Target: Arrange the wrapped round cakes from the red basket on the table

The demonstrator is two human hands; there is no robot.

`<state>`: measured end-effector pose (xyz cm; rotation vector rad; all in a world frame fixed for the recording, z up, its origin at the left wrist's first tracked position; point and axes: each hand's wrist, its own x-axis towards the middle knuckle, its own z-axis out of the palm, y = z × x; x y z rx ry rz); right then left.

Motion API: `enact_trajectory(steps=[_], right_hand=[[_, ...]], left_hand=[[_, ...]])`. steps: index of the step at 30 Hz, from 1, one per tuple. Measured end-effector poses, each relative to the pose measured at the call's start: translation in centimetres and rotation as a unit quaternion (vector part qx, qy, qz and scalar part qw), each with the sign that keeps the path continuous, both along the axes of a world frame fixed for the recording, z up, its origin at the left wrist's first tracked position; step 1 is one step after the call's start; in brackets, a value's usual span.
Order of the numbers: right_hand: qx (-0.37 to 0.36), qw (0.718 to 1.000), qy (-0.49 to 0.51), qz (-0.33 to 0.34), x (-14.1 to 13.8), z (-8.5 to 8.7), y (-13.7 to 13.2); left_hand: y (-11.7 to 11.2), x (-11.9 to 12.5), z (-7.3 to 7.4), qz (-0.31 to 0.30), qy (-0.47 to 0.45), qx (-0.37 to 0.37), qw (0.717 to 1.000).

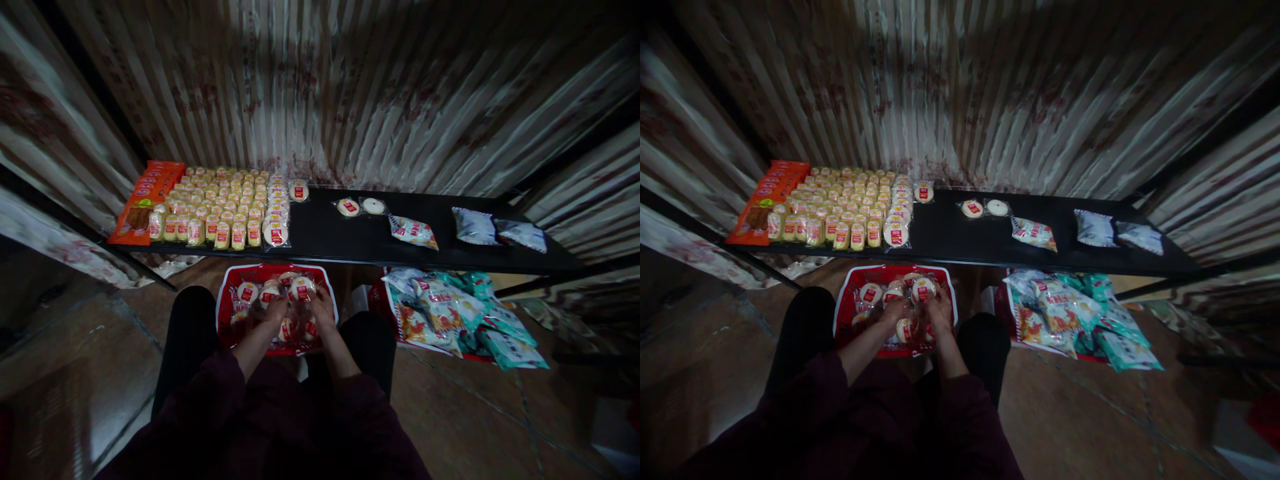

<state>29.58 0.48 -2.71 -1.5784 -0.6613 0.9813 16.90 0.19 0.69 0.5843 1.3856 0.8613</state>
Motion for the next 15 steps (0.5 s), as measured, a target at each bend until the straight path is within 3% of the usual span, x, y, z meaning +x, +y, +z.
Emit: enact_trajectory(steps=[8,15], right_hand=[[0.038,0.992,0.121,0.018,-0.4,2.2,-0.7],[0.035,0.984,0.166,0.060,-0.9,4.4,-1.3]], left_hand=[[0.0,0.9,1.1,0.031,-0.050,0.031,0.998],[-0.3,0.0,2.6,0.048,-0.008,0.086,0.995]])
